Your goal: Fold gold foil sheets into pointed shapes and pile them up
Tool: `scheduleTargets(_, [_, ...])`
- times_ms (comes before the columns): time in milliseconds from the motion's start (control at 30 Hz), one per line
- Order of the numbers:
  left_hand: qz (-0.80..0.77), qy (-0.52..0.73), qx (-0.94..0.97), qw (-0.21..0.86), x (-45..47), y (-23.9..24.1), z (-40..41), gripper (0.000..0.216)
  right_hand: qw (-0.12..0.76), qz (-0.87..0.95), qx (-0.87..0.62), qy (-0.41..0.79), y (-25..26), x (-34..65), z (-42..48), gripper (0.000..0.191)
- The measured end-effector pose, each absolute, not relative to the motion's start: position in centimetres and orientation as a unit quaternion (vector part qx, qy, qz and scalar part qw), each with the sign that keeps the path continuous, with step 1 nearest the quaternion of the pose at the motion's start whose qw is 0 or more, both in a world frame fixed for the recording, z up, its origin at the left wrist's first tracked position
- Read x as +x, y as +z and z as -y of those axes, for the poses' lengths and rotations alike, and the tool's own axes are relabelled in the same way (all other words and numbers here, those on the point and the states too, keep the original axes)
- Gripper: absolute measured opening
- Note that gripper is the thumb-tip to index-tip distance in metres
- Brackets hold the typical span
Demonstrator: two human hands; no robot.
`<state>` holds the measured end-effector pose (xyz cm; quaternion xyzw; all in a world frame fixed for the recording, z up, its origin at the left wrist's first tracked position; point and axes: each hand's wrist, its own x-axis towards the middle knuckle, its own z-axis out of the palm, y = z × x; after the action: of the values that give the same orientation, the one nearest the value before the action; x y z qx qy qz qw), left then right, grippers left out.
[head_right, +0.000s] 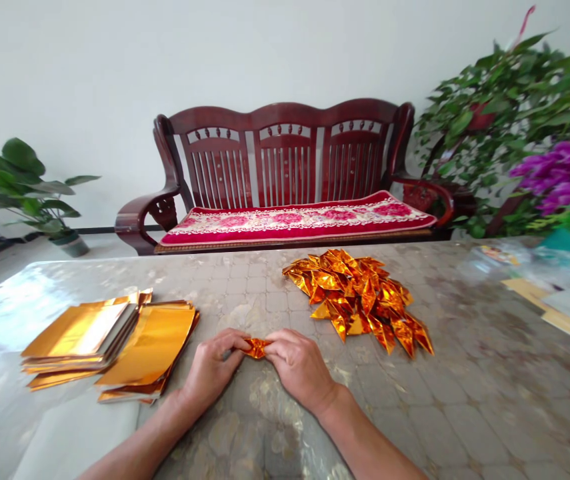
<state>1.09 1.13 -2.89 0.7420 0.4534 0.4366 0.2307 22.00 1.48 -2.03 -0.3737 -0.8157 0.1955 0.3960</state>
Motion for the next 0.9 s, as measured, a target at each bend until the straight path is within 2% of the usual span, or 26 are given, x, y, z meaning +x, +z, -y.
scheduleTargets(900, [-0.518,0.445,0.703,0.198,1.5,-2.7,-1.19,0.026,0.404,0.807,-0.389,0.186,-1.42,21.66,-1.63,0.02])
